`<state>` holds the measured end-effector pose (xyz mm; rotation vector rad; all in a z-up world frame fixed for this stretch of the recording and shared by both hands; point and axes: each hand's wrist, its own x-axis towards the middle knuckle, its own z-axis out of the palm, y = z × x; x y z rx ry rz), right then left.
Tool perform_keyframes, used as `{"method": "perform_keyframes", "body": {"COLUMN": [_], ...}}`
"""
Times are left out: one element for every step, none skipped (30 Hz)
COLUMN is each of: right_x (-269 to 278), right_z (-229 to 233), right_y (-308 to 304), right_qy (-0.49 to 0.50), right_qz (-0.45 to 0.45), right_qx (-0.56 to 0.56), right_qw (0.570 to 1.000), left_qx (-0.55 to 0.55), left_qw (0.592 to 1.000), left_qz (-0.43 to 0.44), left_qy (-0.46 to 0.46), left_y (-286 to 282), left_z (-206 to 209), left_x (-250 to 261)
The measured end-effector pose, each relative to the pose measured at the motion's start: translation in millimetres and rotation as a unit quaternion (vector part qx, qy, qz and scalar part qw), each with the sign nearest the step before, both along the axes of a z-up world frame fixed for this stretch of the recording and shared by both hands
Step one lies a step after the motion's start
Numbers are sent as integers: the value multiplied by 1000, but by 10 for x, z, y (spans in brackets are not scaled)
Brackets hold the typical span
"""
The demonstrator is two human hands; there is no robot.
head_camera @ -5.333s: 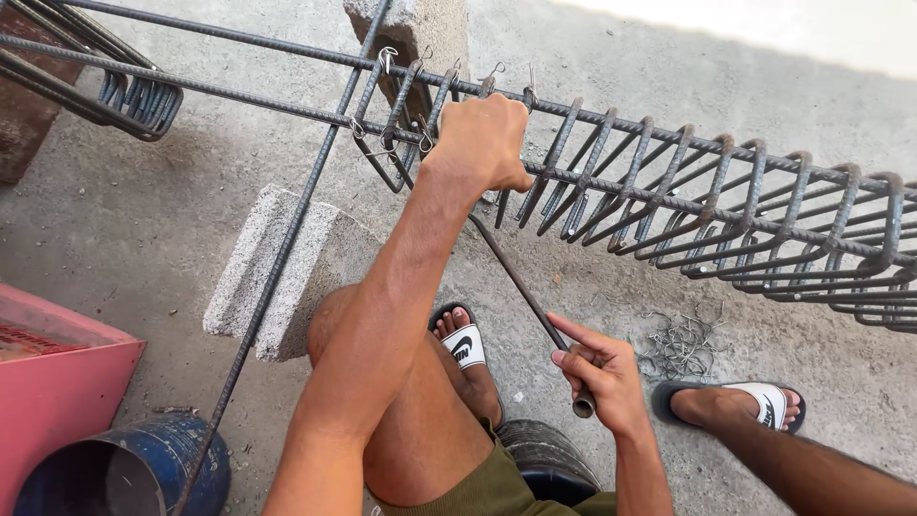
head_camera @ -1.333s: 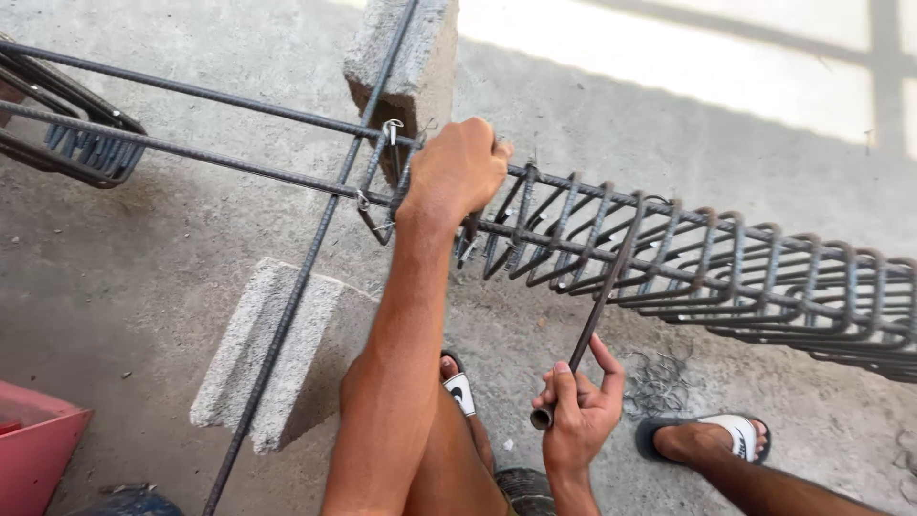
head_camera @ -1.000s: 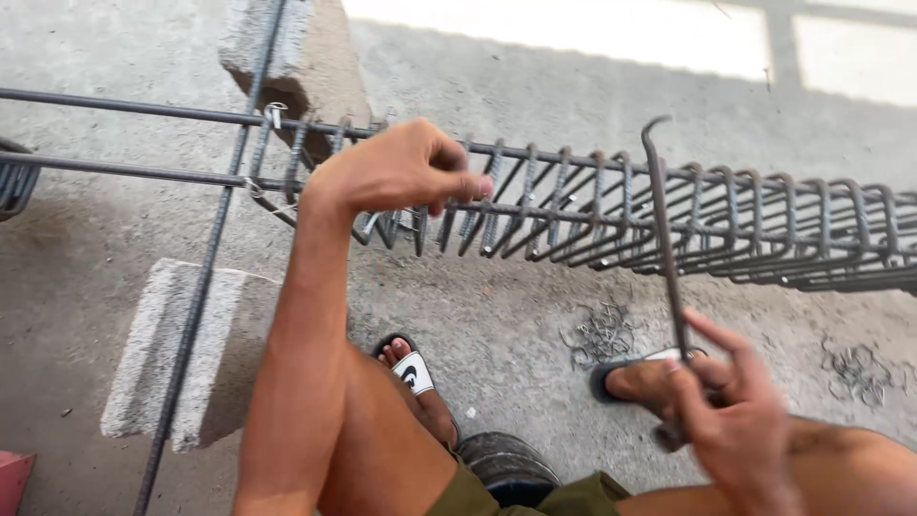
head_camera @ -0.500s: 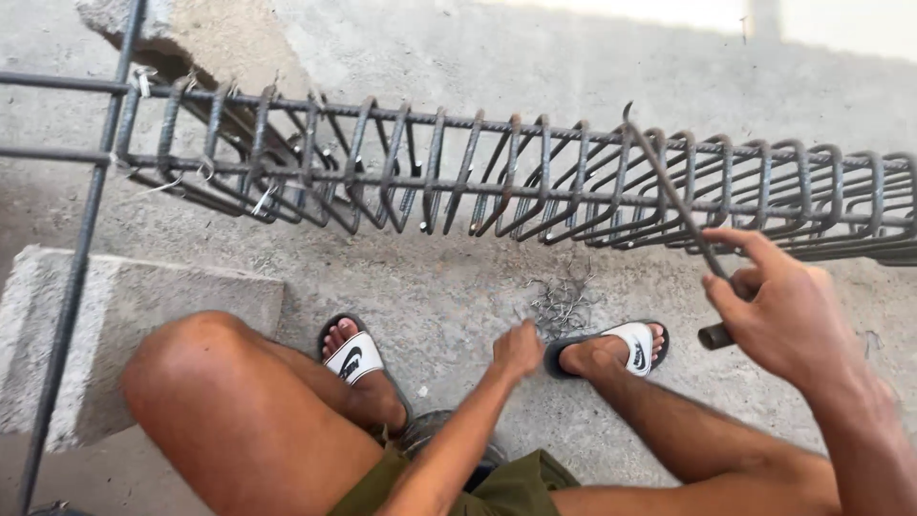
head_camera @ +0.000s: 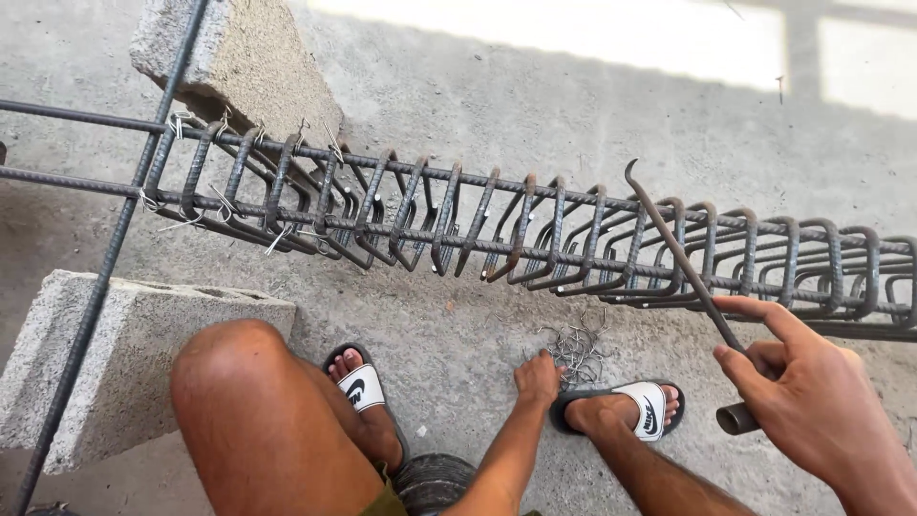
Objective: Tying wire ties around rebar intersections using a hook tool to secure a reinforcement cage
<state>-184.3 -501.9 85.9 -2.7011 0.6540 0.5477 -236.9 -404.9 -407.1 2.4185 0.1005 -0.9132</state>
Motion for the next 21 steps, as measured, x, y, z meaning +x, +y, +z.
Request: {"method": "perform_keyframes", "body": {"right_x": [21, 29, 35, 43, 48, 56, 72, 87, 104, 126, 148, 156, 126, 139, 151, 163, 178, 165, 122, 129, 135], "right_z": [-7, -10, -14, -6, 4, 9, 20, 37, 53, 70, 87, 95, 102, 102, 101, 110, 117, 133, 115, 84, 55], "right_y": [6, 9, 13, 22, 33, 51, 82, 107, 127, 153, 173, 197, 195, 211, 231, 258, 279, 287, 239, 214, 193], "right_qy": [-2, 3, 7, 7, 10, 13, 14, 20, 27, 25, 36, 49, 50, 56, 61, 59, 51, 46, 47, 36, 24], "right_qz": [0, 4, 8, 7, 3, 3, 5, 5, 5, -1, -7, -11, -16, -6, 3, 1, -6, -15, -20, -7, 5], "right_qx": [0, -5, -9, -9, -5, 1, 3, -2, -7, -9, 8, 28, 29, 15, 2, 1, 20, 39, 36, 43, 50], "right_qw": [1000, 1000, 1000, 1000, 1000, 1000, 1000, 1000, 1000, 1000, 999, 998, 998, 998, 998, 998, 998, 998, 998, 998, 998], "left_qx": [0, 22, 44, 44, 43, 44, 45, 22, -2, -4, -7, -9, -9, -12, -14, -16, -21, -27, -31, -46, -63], "left_qw": [1000, 999, 996, 996, 997, 997, 997, 995, 991, 990, 983, 975, 974, 974, 973, 972, 981, 987, 986, 989, 990], "left_qz": [0, -33, -65, -66, -60, -51, -49, -91, -133, -138, -167, -194, -198, -198, -199, -200, -177, -155, -160, -138, -115], "left_qy": [-2, -21, -40, -40, -35, -29, -28, -30, -31, -33, -74, -111, -110, -113, -116, -118, -73, -26, -25, 11, 46], "left_y": [-14, -33, -52, -57, -60, -42, 11, 46, 77, 99, 117, 161, 168, 203, 243, 270, 291, 289, 250, 253, 262], "left_z": [-60, -114, -170, -181, -191, -201, -180, -155, -131, -151, -171, -192, -186, -185, -184, -167, -153, -128, -65, -13, 41], "left_x": [43, 46, 48, 53, 57, 46, 26, 5, -14, -17, -20, -70, -103, -92, -81, -49, -14, -33, -59, -30, -2]}}
